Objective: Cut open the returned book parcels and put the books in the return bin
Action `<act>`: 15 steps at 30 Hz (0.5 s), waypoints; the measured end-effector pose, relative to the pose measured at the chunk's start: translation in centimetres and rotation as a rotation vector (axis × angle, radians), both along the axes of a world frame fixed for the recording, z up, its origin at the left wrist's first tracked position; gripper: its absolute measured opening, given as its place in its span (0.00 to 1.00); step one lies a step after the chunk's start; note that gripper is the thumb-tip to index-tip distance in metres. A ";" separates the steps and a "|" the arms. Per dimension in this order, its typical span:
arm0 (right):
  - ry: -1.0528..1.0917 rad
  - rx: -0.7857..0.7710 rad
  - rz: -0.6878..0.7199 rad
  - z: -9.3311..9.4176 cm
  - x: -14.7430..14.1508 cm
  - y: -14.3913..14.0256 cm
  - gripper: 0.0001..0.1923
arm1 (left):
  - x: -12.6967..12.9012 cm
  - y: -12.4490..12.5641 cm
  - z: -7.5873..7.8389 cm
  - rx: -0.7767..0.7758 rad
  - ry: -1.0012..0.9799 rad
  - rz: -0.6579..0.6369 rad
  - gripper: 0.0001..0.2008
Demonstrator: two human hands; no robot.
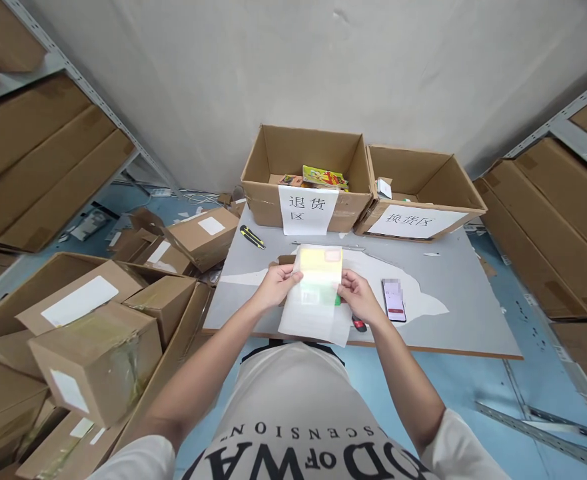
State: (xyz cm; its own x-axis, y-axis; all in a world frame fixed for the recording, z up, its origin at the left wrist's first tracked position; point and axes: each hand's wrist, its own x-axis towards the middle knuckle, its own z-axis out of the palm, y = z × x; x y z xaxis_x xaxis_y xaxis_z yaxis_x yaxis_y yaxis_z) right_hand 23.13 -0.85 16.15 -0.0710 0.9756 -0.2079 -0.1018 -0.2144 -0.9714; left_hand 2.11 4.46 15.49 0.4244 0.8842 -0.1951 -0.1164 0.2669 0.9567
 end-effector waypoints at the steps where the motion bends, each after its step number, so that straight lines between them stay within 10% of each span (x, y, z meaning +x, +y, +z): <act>1: -0.002 0.006 -0.009 0.2 0.3 0.0 0.15 | -0.4 0.4 0.1 0.012 0.032 0.009 0.21; 15: 0.079 -0.051 -0.183 -0.5 2.5 -0.1 0.26 | -13.0 6.6 -3.5 0.446 0.925 0.481 0.34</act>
State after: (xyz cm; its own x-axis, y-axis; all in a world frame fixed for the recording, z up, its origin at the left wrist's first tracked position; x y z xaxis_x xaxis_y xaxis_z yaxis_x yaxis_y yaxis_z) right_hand 25.60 -0.99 15.60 0.0884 0.9619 -0.2586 -0.2195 -0.2344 -0.9470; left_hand -10.86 11.04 12.02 -0.1218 0.9858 0.1159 0.6864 -0.0006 0.7272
